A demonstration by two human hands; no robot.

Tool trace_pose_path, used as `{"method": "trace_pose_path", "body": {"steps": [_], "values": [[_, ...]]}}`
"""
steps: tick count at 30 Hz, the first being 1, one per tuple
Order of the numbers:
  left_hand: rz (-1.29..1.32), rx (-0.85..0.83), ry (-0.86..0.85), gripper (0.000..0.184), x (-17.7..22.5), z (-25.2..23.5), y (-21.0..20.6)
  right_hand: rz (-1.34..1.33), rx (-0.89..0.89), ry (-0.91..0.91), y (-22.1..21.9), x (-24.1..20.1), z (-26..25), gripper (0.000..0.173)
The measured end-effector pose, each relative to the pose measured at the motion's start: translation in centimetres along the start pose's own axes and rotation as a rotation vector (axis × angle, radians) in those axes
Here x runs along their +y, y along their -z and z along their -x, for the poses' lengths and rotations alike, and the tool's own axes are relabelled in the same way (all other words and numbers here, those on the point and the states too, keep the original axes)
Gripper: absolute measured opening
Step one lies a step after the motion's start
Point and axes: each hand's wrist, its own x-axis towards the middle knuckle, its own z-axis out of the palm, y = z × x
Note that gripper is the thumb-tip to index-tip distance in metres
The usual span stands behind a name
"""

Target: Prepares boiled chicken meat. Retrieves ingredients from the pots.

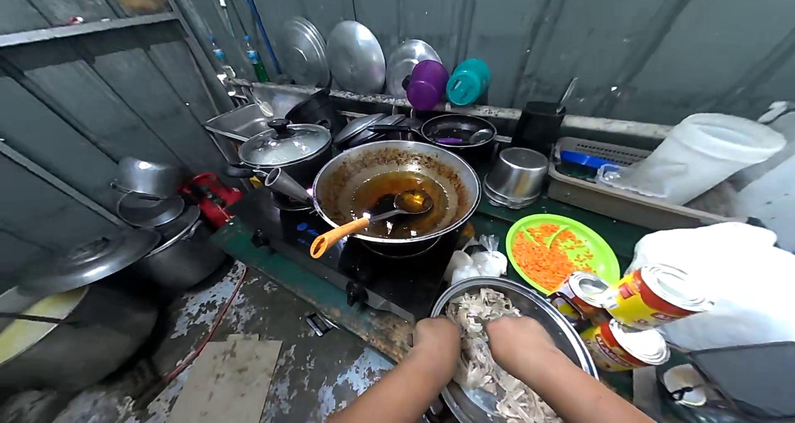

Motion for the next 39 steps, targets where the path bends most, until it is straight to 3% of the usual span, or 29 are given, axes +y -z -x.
{"method": "trace_pose_path", "body": {"steps": [4,8,14,16,24,29,35,37,39], "values": [[0.016,-0.009,0.012,0.03,-0.2,0.3,0.0,-0.278,0.075,0.002,-2.8,3.5,-2.1,0.045],[-0.001,0.038,0.021,0.028,-0.9,1.7,0.7,-0.49,0.111,0.004,-5.7,5.3,-2.7,0.049],[-0.078,0.052,0.0,0.029,0.7,0.6,0.8,-0.215,0.194,-0.118,-5.8,3.1,-0.7,0.041],[-0.107,0.046,0.004,0.028,0.8,0.4,0.9,-0.266,0.198,-0.126,-6.2,3.3,-0.7,0.04],[-0.114,0.025,0.04,0.027,1.4,0.6,1.1,-0.947,0.179,0.081,-9.3,6.8,-4.3,0.04],[-0.101,0.015,0.04,0.031,1.8,0.6,0.9,-1.377,0.037,0.003,-9.1,6.1,-3.9,0.034],[-0.081,0.021,0.04,0.03,1.8,0.6,0.8,-1.795,-0.093,0.057,-10.5,5.9,-3.4,0.035],[-0.061,0.025,0.04,0.029,1.6,0.8,1.0,-1.766,-0.055,0.059,-10.8,5.7,-3.4,0.035],[-0.041,0.033,0.052,0.028,1.5,1.3,1.3,-1.508,0.07,0.036,-10.5,5.5,-3.5,0.034]]}}
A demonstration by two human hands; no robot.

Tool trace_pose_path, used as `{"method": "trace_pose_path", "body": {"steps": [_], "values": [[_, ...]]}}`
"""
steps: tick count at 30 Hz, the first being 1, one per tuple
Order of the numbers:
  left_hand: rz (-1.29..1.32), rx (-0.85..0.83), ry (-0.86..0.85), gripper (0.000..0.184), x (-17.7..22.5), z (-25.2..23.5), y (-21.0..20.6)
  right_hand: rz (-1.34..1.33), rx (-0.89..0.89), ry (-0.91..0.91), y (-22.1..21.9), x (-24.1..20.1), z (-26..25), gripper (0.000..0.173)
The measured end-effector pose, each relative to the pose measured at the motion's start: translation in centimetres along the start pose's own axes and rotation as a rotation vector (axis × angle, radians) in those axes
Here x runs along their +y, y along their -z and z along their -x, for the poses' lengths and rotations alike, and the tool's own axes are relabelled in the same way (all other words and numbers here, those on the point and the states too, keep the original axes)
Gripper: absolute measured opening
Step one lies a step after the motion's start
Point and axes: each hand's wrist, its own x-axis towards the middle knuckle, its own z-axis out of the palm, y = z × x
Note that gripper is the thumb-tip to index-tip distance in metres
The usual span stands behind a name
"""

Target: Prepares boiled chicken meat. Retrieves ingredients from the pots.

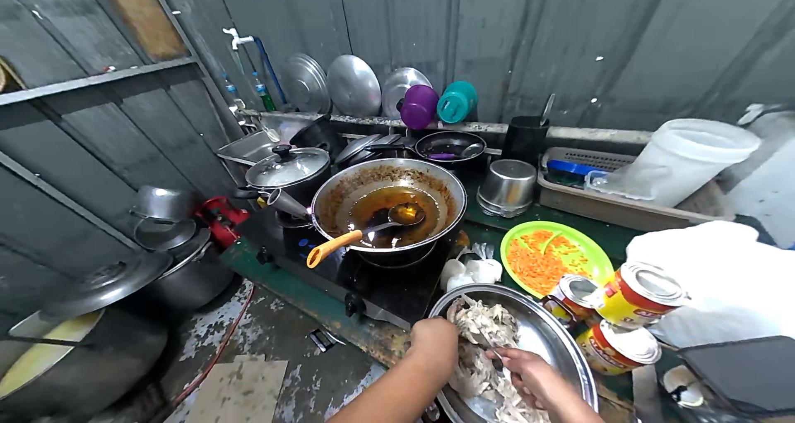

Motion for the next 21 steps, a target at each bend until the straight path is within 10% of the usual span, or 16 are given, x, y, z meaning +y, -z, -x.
{"method": "trace_pose_path", "body": {"steps": [21], "values": [[0.043,-0.07,0.017,0.027,-0.8,0.3,-1.1,-0.237,-0.167,0.086,1.9,2.7,0.0,0.039]]}}
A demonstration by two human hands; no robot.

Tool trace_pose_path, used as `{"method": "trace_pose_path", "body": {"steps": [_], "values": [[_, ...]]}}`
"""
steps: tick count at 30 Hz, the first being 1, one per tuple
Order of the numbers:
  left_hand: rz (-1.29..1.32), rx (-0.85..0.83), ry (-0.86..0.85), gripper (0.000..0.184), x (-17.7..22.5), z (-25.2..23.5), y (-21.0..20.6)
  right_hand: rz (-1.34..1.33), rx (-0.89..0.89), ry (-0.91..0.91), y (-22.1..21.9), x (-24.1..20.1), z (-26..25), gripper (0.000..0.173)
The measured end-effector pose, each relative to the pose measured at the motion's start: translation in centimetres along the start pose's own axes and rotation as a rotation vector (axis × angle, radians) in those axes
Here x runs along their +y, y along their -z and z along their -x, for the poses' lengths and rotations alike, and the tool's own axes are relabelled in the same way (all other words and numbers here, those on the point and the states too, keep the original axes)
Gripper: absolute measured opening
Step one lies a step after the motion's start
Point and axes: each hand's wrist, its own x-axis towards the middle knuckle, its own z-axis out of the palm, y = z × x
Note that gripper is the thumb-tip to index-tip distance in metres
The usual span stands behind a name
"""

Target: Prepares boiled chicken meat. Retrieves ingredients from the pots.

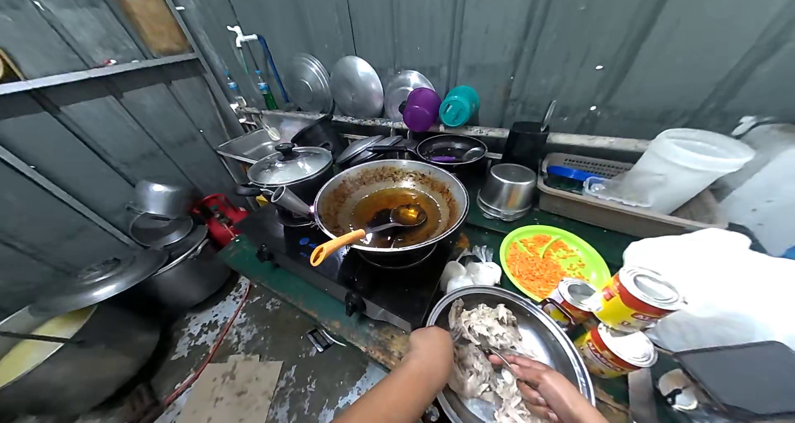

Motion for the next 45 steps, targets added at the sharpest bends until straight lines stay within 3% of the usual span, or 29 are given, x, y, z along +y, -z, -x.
{"method": "trace_pose_path", "body": {"steps": [6,10,15,19,23,26,31,37,45], "values": [[-0.015,0.026,-0.05,0.03,0.2,-0.2,-0.4,-0.122,-0.041,-0.043,-0.1,-0.1,-0.1,0.038],[-0.01,0.015,-0.069,0.029,0.0,-0.9,-1.1,0.009,-0.051,0.001,-0.8,0.2,-0.4,0.04],[-0.023,-0.025,-0.082,0.03,0.7,-1.0,-1.3,-0.129,-0.134,0.055,-2.2,-1.0,-0.3,0.041],[-0.005,-0.014,-0.091,0.029,0.3,-0.6,-0.9,0.16,-0.012,0.068,-2.5,-5.3,1.6,0.038],[0.016,0.025,-0.069,0.026,-1.0,0.4,0.4,0.596,0.224,0.151,0.4,-6.2,2.8,0.033],[0.002,0.049,-0.047,0.024,-1.8,0.8,1.1,0.901,0.286,0.045,1.4,-6.2,3.8,0.04],[-0.007,0.068,-0.096,0.027,-1.6,0.6,0.8,1.262,0.4,-0.131,-2.6,-7.5,4.5,0.044],[-0.005,0.124,-0.088,0.027,-0.4,-0.9,0.6,1.431,0.428,-0.128,-5.6,-9.6,4.1,0.044],[0.038,0.072,-0.067,0.026,-0.2,-1.5,0.3,1.711,0.303,-0.216,-7.7,-13.2,4.3,0.03]]}}
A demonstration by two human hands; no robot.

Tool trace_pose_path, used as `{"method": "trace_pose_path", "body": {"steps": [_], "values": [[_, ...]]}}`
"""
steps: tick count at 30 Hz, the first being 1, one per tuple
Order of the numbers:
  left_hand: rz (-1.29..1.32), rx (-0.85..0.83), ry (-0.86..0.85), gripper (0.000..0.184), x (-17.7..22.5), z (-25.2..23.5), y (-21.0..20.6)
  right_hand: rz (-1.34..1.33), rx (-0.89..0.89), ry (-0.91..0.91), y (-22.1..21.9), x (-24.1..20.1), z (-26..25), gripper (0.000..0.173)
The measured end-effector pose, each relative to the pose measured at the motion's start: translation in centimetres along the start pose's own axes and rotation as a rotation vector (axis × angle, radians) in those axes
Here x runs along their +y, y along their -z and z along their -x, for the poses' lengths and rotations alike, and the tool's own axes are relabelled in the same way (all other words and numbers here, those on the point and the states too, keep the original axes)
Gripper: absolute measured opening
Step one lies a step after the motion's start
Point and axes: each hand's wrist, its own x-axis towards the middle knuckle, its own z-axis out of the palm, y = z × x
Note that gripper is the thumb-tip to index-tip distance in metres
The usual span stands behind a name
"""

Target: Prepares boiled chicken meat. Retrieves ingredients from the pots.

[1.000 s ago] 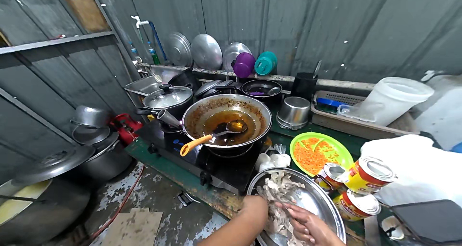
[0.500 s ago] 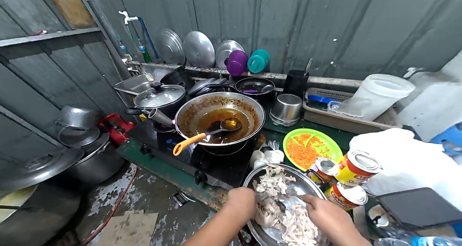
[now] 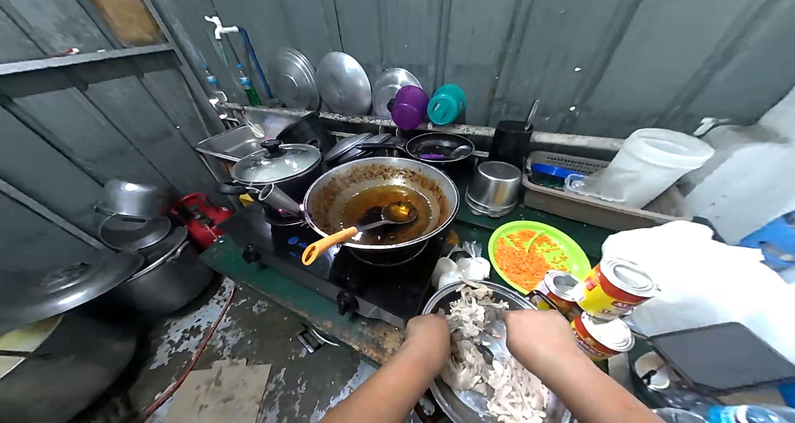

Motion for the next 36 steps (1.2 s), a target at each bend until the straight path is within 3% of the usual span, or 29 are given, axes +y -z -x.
{"method": "trace_pose_path", "body": {"steps": [16,20,23,28,32,36], "values": [[0.009,-0.021,-0.023,0.028,0.2,-0.6,-0.9,0.134,-0.061,0.143,0.0,-1.4,-2.2,0.028],[0.006,-0.013,-0.02,0.027,0.2,-0.6,-1.0,-0.291,-0.088,0.07,-2.4,1.2,-5.2,0.038],[0.004,-0.01,-0.022,0.029,0.1,-0.7,-1.1,-0.745,-0.12,0.055,-5.9,2.9,-7.6,0.035],[0.0,-0.012,-0.03,0.031,0.2,-0.6,-1.1,-1.465,-0.3,-0.022,-8.6,3.3,-5.9,0.035],[-0.012,-0.01,-0.024,0.03,0.2,-0.8,-1.2,-1.592,-0.184,0.145,-8.8,2.6,-4.9,0.036],[-0.029,-0.008,-0.021,0.029,0.4,-0.8,-1.0,-1.517,-0.082,0.235,-5.2,3.3,-3.4,0.035]]}}
